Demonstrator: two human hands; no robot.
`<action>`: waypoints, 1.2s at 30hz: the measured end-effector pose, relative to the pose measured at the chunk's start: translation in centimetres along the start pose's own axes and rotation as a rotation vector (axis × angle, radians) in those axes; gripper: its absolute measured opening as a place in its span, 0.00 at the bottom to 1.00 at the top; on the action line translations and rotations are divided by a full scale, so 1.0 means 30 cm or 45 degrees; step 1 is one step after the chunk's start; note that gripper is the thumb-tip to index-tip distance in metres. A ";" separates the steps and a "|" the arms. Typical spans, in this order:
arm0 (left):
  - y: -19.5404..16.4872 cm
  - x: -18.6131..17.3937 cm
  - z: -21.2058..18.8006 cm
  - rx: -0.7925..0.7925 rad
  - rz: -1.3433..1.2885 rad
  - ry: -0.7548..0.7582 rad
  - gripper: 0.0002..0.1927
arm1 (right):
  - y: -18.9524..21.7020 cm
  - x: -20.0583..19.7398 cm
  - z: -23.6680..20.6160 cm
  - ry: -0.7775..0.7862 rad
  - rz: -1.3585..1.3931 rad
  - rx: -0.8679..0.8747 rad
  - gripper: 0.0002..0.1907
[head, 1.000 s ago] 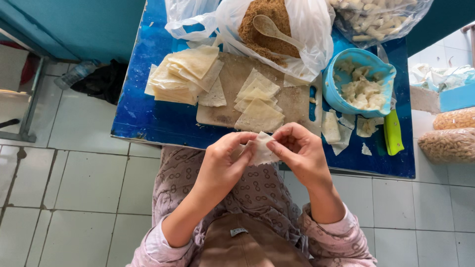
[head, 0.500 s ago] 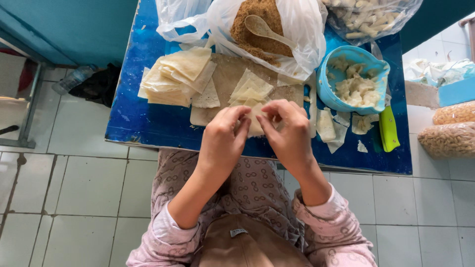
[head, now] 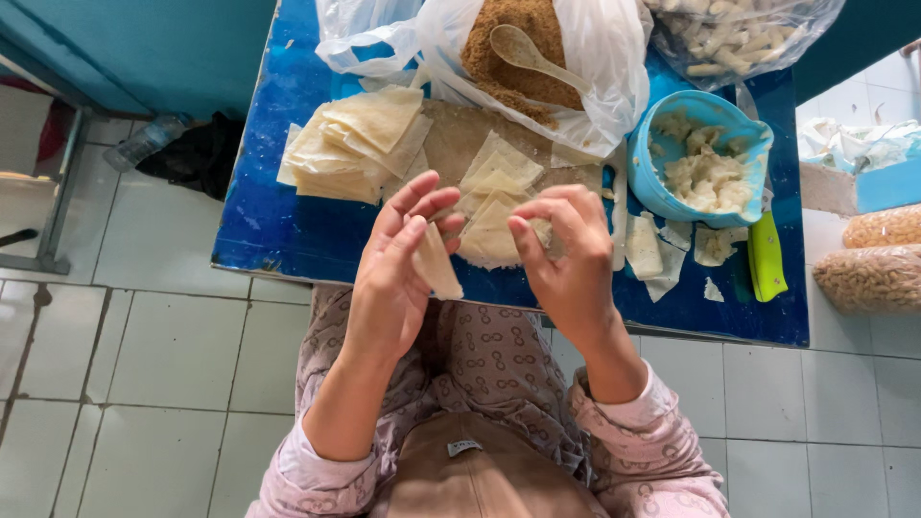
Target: The person sits on the floor and folds square dough wrappers around spoonfuls of filling, pinching the edges closed to form filled dumplings, placing each finished piece aside and repeating with the next wrapper.
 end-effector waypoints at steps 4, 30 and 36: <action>-0.001 0.016 -0.011 0.017 -0.440 0.100 0.32 | 0.050 0.047 -0.056 0.283 0.487 0.249 0.15; 0.059 0.036 -0.089 0.240 0.510 -0.022 0.19 | 0.045 0.009 -0.105 0.074 0.974 0.331 0.09; 0.018 0.077 -0.148 0.640 1.175 0.075 0.16 | -0.016 -0.015 -0.154 0.146 1.058 0.391 0.05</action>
Point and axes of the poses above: each hand's wrist, its own z-axis towards the middle knuckle, its own x-axis out of the palm, y = z × x, the point moved 2 cm from there along z, towards the middle knuckle, and after that the axes turned 1 degree about -y, right-handed, at the moved point
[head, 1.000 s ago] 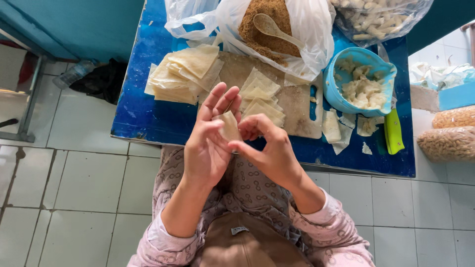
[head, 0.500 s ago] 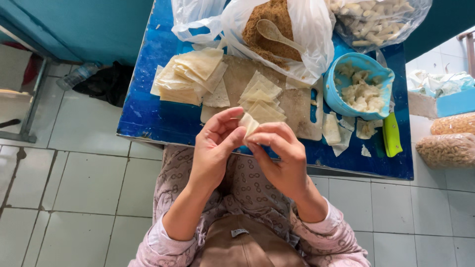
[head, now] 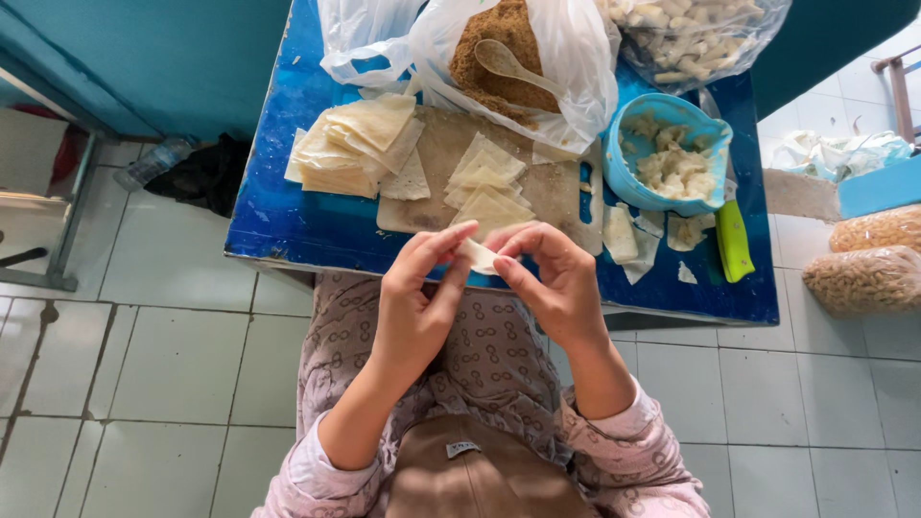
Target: The person sits on the floor and folds square dough wrappers around spoonfuls of filling, pinching the edges closed to form filled dumplings, placing each finished piece aside and repeating with the next wrapper.
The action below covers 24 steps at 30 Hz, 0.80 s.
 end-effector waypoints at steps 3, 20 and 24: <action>0.010 0.011 -0.018 -0.304 -0.357 0.161 0.15 | -0.029 -0.010 -0.017 -0.026 0.137 0.156 0.06; 0.006 0.067 -0.041 -0.115 0.351 -0.057 0.06 | 0.015 0.011 -0.008 -0.393 -0.752 -0.141 0.27; 0.010 0.067 0.025 0.026 0.614 -0.051 0.06 | 0.000 0.019 0.071 -0.338 -0.917 -0.304 0.26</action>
Point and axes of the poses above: each hand's wrist, its own z-axis towards the middle knuckle, its own x-axis out of the palm, y = z × x, the point moved 2 cm from there along z, towards the middle knuckle, and after that the axes turned 1 degree about -y, right-handed, at the moved point
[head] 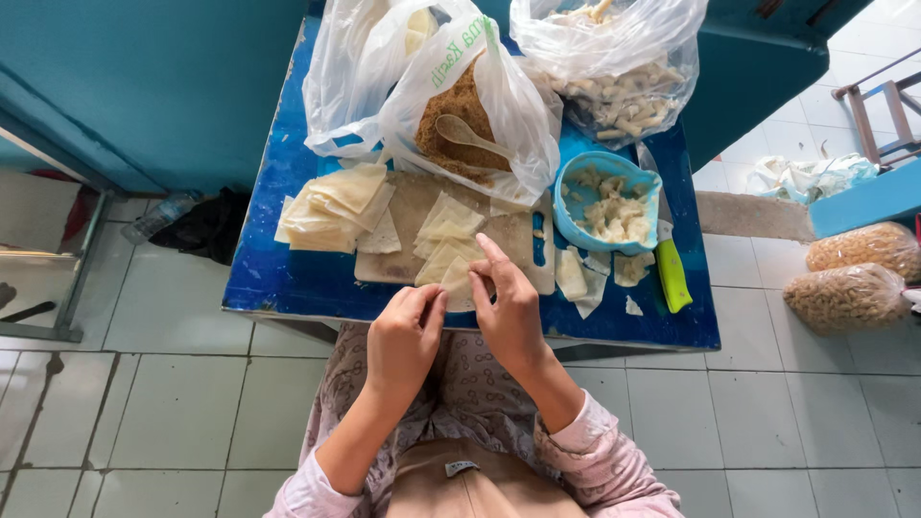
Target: The person sits on the floor and folds square dough wrappers around spoonfuls of filling, pinching the edges closed to form filled dumplings, placing each finished piece aside and repeating with the next wrapper.
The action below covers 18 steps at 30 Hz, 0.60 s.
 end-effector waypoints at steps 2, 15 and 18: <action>0.003 0.010 0.023 0.052 0.155 0.022 0.06 | 0.000 0.009 0.023 0.046 -0.095 -0.078 0.25; -0.016 0.002 0.078 0.511 0.233 0.020 0.14 | -0.025 -0.095 0.085 0.047 -0.414 -0.194 0.10; 0.010 0.007 0.106 0.405 0.116 0.042 0.14 | -0.079 -0.254 0.123 0.014 -0.743 -0.110 0.15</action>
Point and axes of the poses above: each hand's wrist, its own z-axis towards the middle knuckle, its own x-axis out of the palm, y = z × x, the point moved 2 cm from there along z, towards the middle knuckle, and after that the axes turned 1 degree about -y, right-handed, at the moved point
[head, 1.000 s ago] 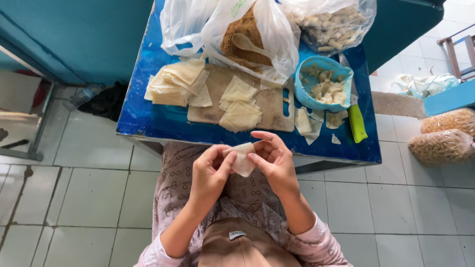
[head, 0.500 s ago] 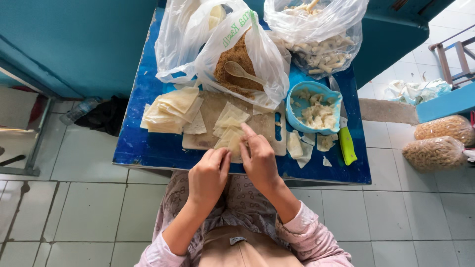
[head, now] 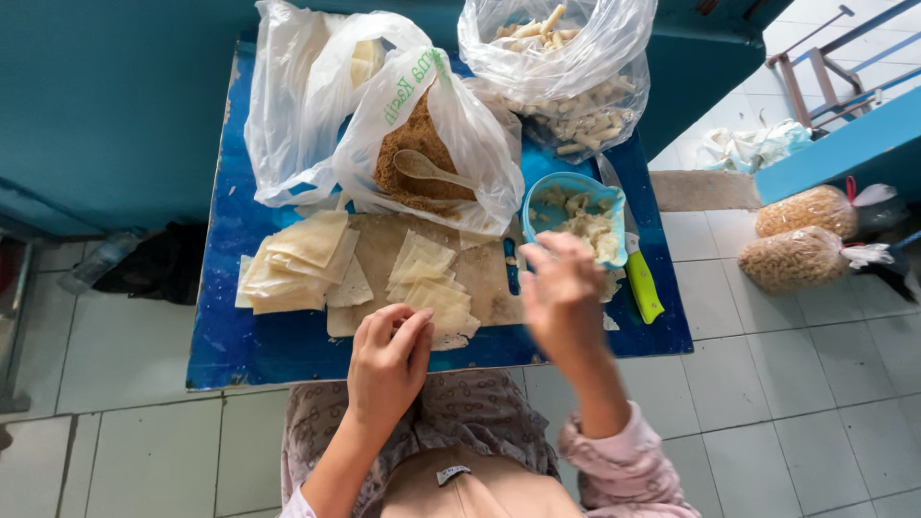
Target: The person sits on the floor and folds square dough wrappers around spoonfuls of filling, pinching the edges closed to form filled dumplings, placing each finished piece aside and repeating with the next wrapper.
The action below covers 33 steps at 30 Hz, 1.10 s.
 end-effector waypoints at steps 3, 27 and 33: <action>0.014 0.005 -0.007 -0.079 -0.081 -0.004 0.14 | -0.126 -0.066 0.036 0.257 -0.287 0.019 0.17; 0.035 0.019 -0.028 -0.082 -0.001 -0.005 0.13 | -0.129 -0.156 0.120 0.543 0.423 0.026 0.19; 0.031 0.023 -0.034 -0.049 0.132 -0.035 0.11 | 0.088 0.046 0.052 0.742 0.766 -0.189 0.41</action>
Point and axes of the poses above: each hand's wrist, its own z-axis towards the middle knuckle, its own x-axis out of the palm, y = z × x, the point moved 2 cm from there along z, towards the middle knuckle, and after that the axes turned 1 degree about -y, right-handed, at the moved point
